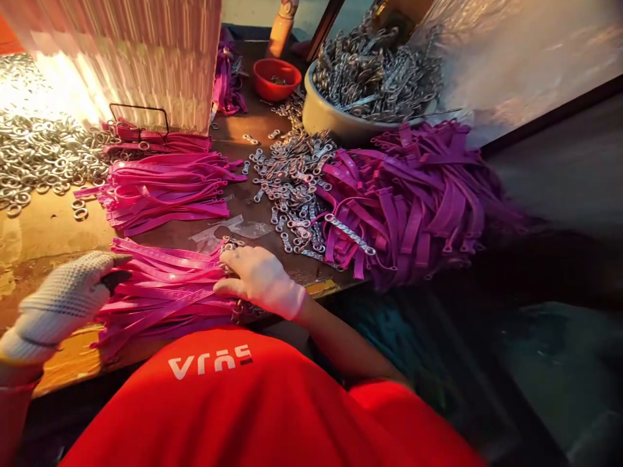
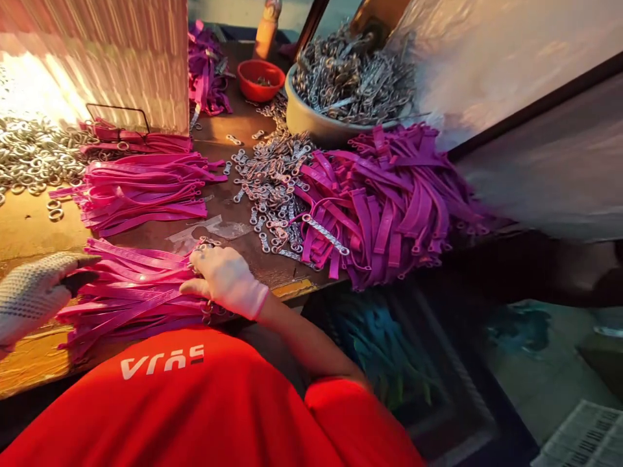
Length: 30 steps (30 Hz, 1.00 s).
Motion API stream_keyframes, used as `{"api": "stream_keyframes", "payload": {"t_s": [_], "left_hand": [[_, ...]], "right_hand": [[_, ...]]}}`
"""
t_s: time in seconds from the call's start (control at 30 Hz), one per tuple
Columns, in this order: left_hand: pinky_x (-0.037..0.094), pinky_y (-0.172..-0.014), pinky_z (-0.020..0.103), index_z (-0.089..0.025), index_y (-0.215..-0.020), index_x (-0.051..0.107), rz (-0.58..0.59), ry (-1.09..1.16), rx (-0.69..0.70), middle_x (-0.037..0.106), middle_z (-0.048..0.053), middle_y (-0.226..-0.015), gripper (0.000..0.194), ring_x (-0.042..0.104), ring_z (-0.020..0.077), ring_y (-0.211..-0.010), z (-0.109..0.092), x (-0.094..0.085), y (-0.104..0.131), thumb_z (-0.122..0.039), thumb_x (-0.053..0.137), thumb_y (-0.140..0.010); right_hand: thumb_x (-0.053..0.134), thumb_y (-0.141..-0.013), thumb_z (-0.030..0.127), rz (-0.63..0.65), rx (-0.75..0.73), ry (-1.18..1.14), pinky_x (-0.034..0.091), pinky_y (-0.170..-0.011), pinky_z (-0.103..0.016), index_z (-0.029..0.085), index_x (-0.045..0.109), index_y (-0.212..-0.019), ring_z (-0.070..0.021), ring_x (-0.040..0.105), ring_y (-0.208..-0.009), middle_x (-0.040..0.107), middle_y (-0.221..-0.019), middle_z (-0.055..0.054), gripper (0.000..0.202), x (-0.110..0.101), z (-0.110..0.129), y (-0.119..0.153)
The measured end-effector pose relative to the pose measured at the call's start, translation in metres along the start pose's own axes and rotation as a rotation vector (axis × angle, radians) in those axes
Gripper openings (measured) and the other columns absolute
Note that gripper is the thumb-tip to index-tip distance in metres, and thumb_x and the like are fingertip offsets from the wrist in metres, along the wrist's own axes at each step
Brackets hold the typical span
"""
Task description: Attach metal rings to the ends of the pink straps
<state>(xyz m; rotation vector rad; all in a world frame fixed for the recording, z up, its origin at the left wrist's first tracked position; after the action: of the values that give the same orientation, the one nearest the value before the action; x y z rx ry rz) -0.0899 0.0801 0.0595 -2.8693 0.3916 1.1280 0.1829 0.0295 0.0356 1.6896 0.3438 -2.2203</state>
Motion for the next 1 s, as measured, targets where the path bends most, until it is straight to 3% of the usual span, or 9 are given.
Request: {"api": "stream_keyframes", "payload": {"t_s": [0.07,0.13,0.23,0.37,0.5,0.6,0.73,0.87,1.0], "left_hand": [[0.047,-0.068,0.024,-0.029,-0.098,0.077,-0.029,0.167,-0.115,0.075,-0.005,-0.090,0.023,0.060,0.0175,-0.078,0.008,0.016,0.005,-0.039,0.074,-0.078],[0.039,-0.051,0.020,-0.026,-0.103,0.076,-0.043,0.468,-0.318,0.072,-0.002,-0.082,0.021,0.051,0.0121,-0.062,0.013,0.042,0.009,-0.036,0.070,-0.085],[0.030,-0.039,0.018,-0.017,-0.099,0.072,0.013,0.872,-0.543,0.072,0.006,-0.083,0.026,0.049,0.0093,-0.052,-0.001,0.089,0.006,-0.035,0.053,-0.098],[0.021,-0.032,0.015,-0.009,-0.100,0.068,0.230,1.354,-0.790,0.073,0.016,-0.083,0.040,0.060,0.0121,-0.052,-0.025,0.146,0.000,-0.039,0.042,-0.104],[0.020,-0.030,0.015,-0.007,-0.106,0.069,0.341,1.473,-0.787,0.076,0.018,-0.090,0.039,0.060,0.0122,-0.049,-0.034,0.163,0.003,-0.037,0.045,-0.103],[0.023,-0.032,0.013,-0.007,-0.111,0.071,0.349,1.488,-0.767,0.076,0.019,-0.103,0.028,0.061,0.0097,-0.053,-0.033,0.163,0.010,-0.021,0.052,-0.096],[0.024,-0.034,0.012,-0.011,-0.113,0.073,0.280,1.409,-0.673,0.076,0.016,-0.108,0.031,0.059,0.0074,-0.054,-0.028,0.157,0.012,-0.016,0.061,-0.084],[0.035,-0.039,0.016,-0.013,-0.099,0.073,0.321,1.322,-0.522,0.074,0.007,-0.081,0.023,0.057,0.0092,-0.052,-0.035,0.164,0.013,-0.025,0.065,-0.081],[0.050,-0.051,0.023,-0.015,-0.086,0.070,0.326,1.207,-0.427,0.067,0.003,-0.071,0.013,0.058,0.0118,-0.056,-0.031,0.171,0.019,-0.027,0.069,-0.079]], "right_hand": [[0.058,-0.098,0.055,-0.088,0.150,-0.023,0.040,-0.077,-0.029,0.019,0.069,-0.106,-0.0215,0.066,-0.094,0.074,-0.099,-0.009,0.038,-0.004,-0.036,0.010],[0.058,-0.100,0.045,-0.155,0.483,0.063,0.041,-0.075,-0.031,0.017,0.070,-0.104,-0.0238,0.067,-0.091,0.074,-0.095,-0.012,0.031,-0.004,-0.088,0.025],[0.060,-0.095,0.026,-0.103,0.816,0.198,0.042,-0.070,-0.033,0.010,0.068,-0.109,-0.0280,0.069,-0.085,0.073,-0.098,-0.021,0.022,0.014,-0.138,0.044],[0.055,-0.091,0.019,-0.107,0.789,-0.003,0.046,-0.077,-0.035,0.013,0.064,-0.124,-0.0278,0.068,-0.091,0.074,-0.104,-0.017,0.035,0.046,-0.151,0.043],[0.055,-0.088,0.025,-0.137,0.749,-0.183,0.047,-0.081,-0.036,0.015,0.069,-0.105,-0.0254,0.064,-0.089,0.073,-0.096,-0.013,0.025,0.057,-0.153,0.044],[0.055,-0.085,0.022,-0.270,0.649,-0.241,0.048,-0.087,-0.039,0.017,0.066,-0.090,-0.0255,0.063,-0.091,0.070,-0.093,-0.012,0.013,0.039,-0.137,0.041],[0.052,-0.093,0.023,-0.396,0.317,-0.490,0.052,-0.086,-0.037,0.019,0.062,-0.110,-0.0207,0.066,-0.088,0.071,-0.099,-0.007,0.020,0.006,-0.066,0.025],[0.053,-0.095,0.015,-0.309,-0.197,-0.469,0.053,-0.092,-0.033,0.023,0.058,-0.128,-0.0184,0.066,-0.104,0.071,-0.117,-0.007,0.034,-0.016,0.031,0.004],[0.049,-0.096,0.010,-0.143,-0.480,-0.347,0.053,-0.090,-0.033,0.025,0.061,-0.128,-0.0180,0.066,-0.103,0.072,-0.113,-0.006,0.037,-0.013,0.076,-0.006]]}}
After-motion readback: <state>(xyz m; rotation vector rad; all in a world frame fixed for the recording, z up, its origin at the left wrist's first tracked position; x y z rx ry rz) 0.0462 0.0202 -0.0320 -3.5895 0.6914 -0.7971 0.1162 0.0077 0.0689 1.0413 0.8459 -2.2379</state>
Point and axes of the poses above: each hand's wrist, its own y-axis away from the middle knuckle, its own x-axis out of the palm, z = x × y, the point moved 9 cm from there along -y, towards the middle knuckle
